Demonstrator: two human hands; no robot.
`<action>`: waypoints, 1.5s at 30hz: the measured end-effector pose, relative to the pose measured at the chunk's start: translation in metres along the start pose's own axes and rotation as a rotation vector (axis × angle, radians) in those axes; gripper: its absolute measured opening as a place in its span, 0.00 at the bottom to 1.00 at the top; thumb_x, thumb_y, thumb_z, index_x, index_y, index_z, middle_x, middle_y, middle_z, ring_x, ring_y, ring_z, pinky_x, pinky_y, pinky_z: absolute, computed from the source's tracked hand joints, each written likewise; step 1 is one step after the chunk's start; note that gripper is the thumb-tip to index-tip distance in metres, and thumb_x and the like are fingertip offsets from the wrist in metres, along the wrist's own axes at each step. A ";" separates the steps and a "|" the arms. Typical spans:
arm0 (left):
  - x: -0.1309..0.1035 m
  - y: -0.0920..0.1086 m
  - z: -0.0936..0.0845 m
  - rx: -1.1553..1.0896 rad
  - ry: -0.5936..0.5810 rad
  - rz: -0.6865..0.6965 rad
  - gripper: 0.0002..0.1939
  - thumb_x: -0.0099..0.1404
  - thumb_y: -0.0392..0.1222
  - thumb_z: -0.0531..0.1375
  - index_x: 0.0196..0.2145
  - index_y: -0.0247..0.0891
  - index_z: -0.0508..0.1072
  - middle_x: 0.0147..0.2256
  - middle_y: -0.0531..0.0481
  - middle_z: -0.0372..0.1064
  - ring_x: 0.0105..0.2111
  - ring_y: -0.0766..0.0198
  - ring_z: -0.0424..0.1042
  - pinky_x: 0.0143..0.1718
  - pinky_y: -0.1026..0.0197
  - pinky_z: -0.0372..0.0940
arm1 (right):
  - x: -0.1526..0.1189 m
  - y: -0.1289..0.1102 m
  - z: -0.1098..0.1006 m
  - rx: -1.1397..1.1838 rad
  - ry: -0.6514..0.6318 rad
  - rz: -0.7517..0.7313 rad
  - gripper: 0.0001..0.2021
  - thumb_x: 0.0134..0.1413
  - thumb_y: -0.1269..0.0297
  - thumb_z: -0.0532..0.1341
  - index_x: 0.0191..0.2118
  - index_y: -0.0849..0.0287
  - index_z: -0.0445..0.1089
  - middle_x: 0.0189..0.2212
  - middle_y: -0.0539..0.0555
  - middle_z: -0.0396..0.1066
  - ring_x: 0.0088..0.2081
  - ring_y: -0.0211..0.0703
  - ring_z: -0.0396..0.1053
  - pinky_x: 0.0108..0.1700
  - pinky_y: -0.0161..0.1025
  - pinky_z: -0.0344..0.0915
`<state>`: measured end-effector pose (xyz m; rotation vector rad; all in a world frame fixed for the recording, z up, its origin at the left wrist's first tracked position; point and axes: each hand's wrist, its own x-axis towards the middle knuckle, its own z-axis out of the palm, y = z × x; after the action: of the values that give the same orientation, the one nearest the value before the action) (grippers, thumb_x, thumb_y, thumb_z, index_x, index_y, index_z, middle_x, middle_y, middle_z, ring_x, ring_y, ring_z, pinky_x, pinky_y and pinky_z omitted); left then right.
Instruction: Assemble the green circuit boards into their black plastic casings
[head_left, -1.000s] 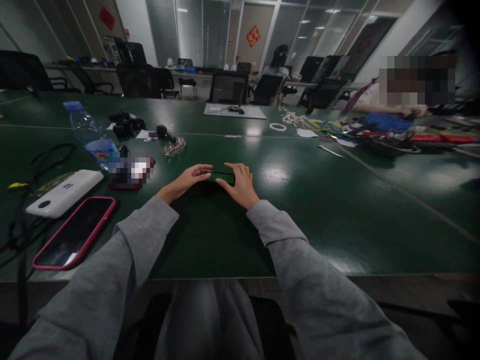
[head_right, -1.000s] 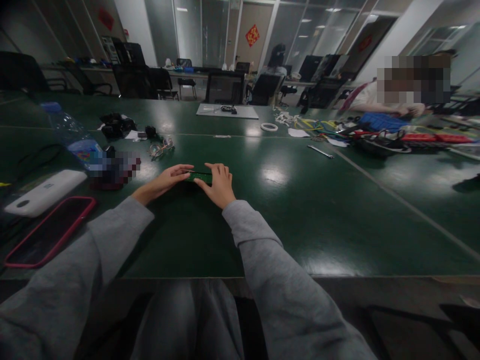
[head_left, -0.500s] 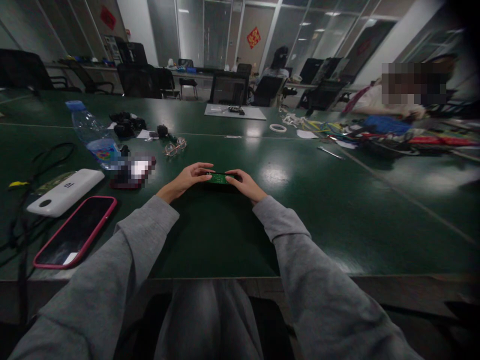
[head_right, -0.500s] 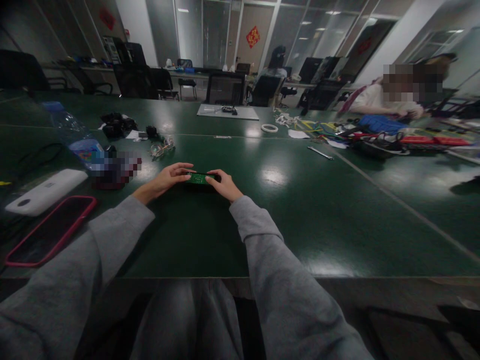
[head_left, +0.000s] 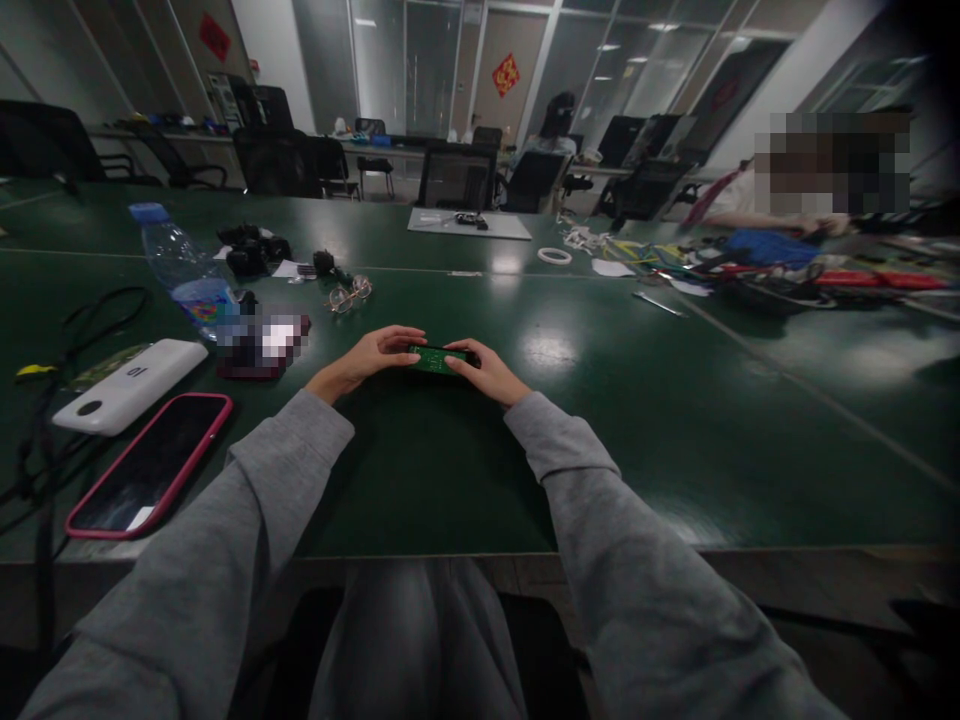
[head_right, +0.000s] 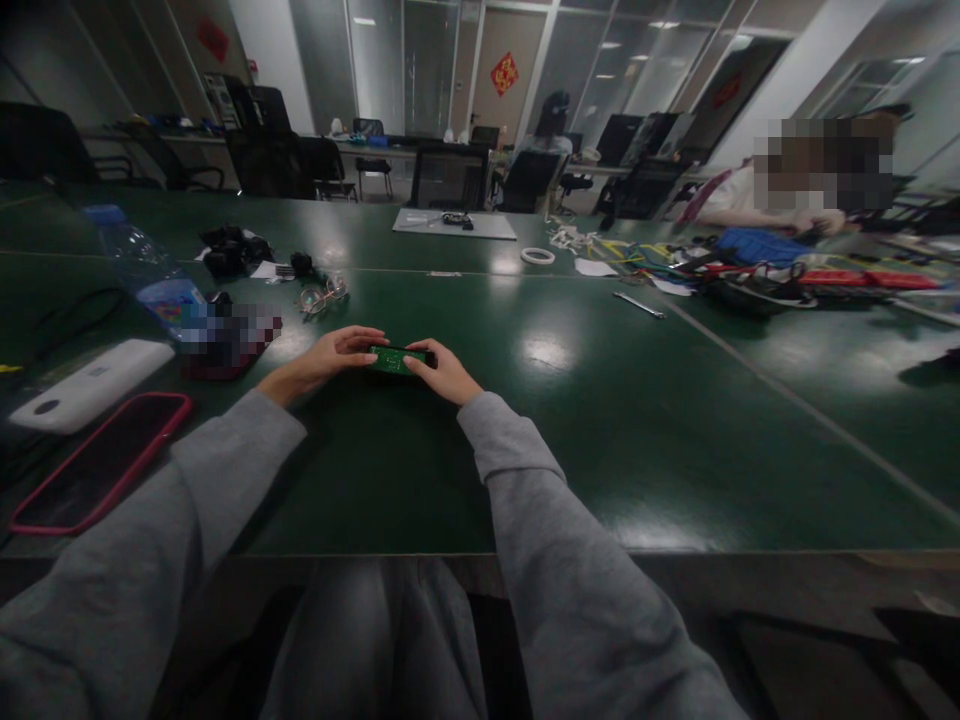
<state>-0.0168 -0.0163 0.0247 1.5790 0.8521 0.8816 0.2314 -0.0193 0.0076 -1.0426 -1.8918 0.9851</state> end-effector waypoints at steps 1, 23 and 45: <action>0.000 0.000 -0.001 0.023 0.002 0.002 0.27 0.54 0.41 0.67 0.53 0.39 0.69 0.55 0.42 0.67 0.57 0.55 0.65 0.60 0.46 0.56 | 0.000 0.001 0.002 0.016 0.015 -0.004 0.20 0.53 0.52 0.63 0.47 0.61 0.68 0.39 0.56 0.70 0.36 0.43 0.67 0.41 0.45 0.67; 0.000 0.002 -0.002 0.121 0.027 -0.133 0.32 0.52 0.45 0.69 0.53 0.35 0.70 0.52 0.39 0.70 0.50 0.53 0.70 0.56 0.44 0.60 | 0.001 0.009 0.002 -0.027 0.097 -0.037 0.27 0.50 0.57 0.66 0.55 0.58 0.62 0.43 0.56 0.67 0.47 0.47 0.67 0.54 0.52 0.63; 0.003 -0.008 -0.004 0.093 0.061 -0.086 0.32 0.52 0.44 0.69 0.54 0.34 0.69 0.54 0.37 0.68 0.51 0.53 0.70 0.57 0.43 0.59 | 0.002 0.015 -0.002 -0.005 0.073 -0.057 0.18 0.54 0.60 0.64 0.50 0.57 0.66 0.47 0.56 0.70 0.49 0.45 0.69 0.55 0.52 0.65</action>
<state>-0.0193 -0.0105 0.0178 1.5896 1.0093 0.8426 0.2370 -0.0119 -0.0038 -1.0087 -1.8553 0.8980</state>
